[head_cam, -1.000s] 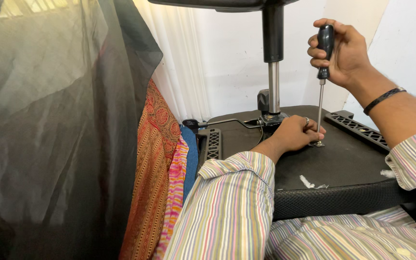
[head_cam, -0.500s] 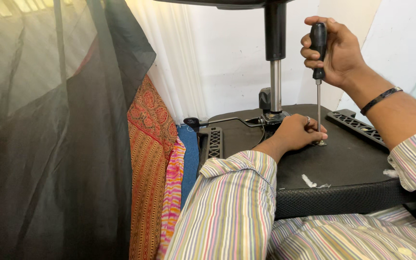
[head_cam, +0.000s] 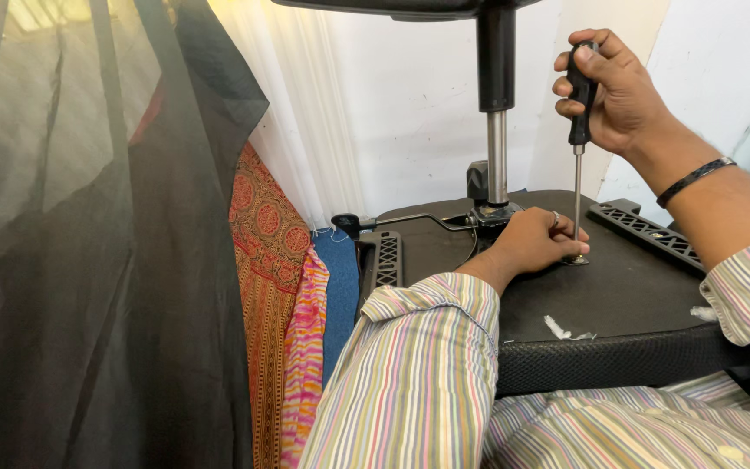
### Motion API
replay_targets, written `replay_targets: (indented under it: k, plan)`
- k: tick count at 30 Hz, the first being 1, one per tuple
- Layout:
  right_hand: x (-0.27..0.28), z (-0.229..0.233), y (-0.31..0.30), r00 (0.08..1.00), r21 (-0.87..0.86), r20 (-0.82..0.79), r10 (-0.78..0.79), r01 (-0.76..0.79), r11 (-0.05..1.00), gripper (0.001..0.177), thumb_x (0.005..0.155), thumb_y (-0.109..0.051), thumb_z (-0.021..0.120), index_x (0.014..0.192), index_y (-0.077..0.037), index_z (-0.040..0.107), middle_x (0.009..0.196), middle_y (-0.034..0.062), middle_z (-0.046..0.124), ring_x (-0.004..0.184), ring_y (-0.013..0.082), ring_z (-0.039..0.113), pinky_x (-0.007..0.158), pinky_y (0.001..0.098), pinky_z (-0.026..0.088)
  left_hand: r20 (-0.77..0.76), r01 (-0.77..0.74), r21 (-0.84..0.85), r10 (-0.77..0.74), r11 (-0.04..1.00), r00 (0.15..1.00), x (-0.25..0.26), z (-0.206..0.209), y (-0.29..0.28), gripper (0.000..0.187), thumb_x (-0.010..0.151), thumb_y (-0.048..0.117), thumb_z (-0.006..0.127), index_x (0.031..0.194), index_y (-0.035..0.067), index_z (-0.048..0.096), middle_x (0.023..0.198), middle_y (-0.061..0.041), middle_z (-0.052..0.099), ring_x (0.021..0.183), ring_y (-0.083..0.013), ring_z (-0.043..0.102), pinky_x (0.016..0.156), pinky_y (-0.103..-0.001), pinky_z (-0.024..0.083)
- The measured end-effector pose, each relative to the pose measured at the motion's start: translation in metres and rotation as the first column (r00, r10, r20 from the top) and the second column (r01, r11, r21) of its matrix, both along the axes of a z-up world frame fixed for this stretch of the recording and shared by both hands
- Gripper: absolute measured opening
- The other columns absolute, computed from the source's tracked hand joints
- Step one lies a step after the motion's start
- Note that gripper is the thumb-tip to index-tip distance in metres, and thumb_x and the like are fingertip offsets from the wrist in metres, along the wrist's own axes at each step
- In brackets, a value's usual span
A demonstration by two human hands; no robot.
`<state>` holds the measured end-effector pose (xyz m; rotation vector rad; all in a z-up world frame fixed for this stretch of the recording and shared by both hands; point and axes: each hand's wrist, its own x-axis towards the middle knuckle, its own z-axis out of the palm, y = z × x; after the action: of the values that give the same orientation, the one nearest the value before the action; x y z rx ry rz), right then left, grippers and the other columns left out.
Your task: The person uses a screwdriver to tighten screws on a black metal base attached to a chair seat. The person holds the base steady with one hand while turning the screwdriver with the other, working on multiple screw locations around the base.
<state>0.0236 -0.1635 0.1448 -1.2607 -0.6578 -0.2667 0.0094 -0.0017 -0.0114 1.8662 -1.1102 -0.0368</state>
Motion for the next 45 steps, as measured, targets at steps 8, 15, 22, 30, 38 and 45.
replay_targets:
  k: [8,15,22,30,38,45]
  plan:
    - [-0.002,-0.003,0.004,0.993,0.054,-0.066,0.098,-0.095,0.994,0.034,0.115,-0.036,0.056,0.14,-0.014,0.056,0.108,0.008,0.064,0.088,0.0147,0.059,0.069,0.026,0.05,-0.134,-0.064,0.069,0.073,0.996,0.988,-0.009,0.012,0.004,0.034,0.09,0.039,0.072,0.097,0.006,0.081,0.092,-0.007,0.082,0.081,-0.0195,0.077,0.079,-0.032,0.06]
    - [0.003,0.003,0.01,0.979,-0.113,0.157,-0.128,0.147,0.983,0.018,0.117,-0.014,0.061,0.13,-0.015,0.048,0.109,0.0062,0.061,0.094,0.0179,0.064,0.066,0.025,0.05,-0.056,-0.049,-0.013,0.048,0.999,0.997,-0.01,0.009,0.004,0.034,0.084,0.035,0.08,0.102,0.006,0.081,0.092,-0.003,0.079,0.085,-0.014,0.074,0.082,-0.03,0.058]
    - [-0.009,0.002,0.023,0.997,0.128,-0.059,0.052,-0.045,0.991,0.027,0.112,-0.028,0.042,0.13,-0.013,0.055,0.096,0.0073,0.062,0.072,0.0125,0.054,0.054,0.0212,0.045,-0.075,-0.018,0.045,0.022,0.999,0.997,-0.003,0.001,0.006,0.033,0.08,0.024,0.083,0.107,0.008,0.079,0.076,-0.005,0.075,0.081,-0.0162,0.075,0.082,-0.031,0.059]
    - [-0.003,0.002,0.012,0.972,-0.08,0.1,-0.213,0.221,0.972,0.014,0.117,-0.015,0.053,0.13,-0.011,0.051,0.112,0.0058,0.061,0.096,0.0151,0.069,0.071,0.0247,0.057,-0.047,0.004,0.036,-0.003,0.999,0.999,-0.006,0.005,0.005,0.024,0.079,0.027,0.081,0.081,0.004,0.075,0.107,-0.003,0.08,0.09,-0.017,0.076,0.085,-0.031,0.058]
    - [-0.009,0.004,0.011,0.992,0.197,-0.113,0.061,-0.038,0.98,0.029,0.11,-0.025,0.046,0.131,-0.009,0.059,0.106,0.0116,0.066,0.076,0.0149,0.059,0.056,0.0233,0.049,-0.071,-0.038,0.083,0.044,0.996,0.996,-0.012,0.009,0.005,0.025,0.081,0.028,0.08,0.096,0.008,0.08,0.085,-0.005,0.078,0.082,-0.0175,0.075,0.083,-0.031,0.059]
    - [-0.001,0.006,0.005,0.987,-0.051,0.038,-0.153,0.155,0.987,0.02,0.112,-0.022,0.06,0.129,-0.018,0.05,0.113,0.0047,0.061,0.095,0.0147,0.065,0.068,0.0238,0.051,-0.027,-0.053,0.084,0.056,0.995,0.998,-0.013,0.01,0.006,0.031,0.08,0.025,0.079,0.108,0.011,0.079,0.076,-0.003,0.075,0.079,-0.0131,0.073,0.08,-0.029,0.057]
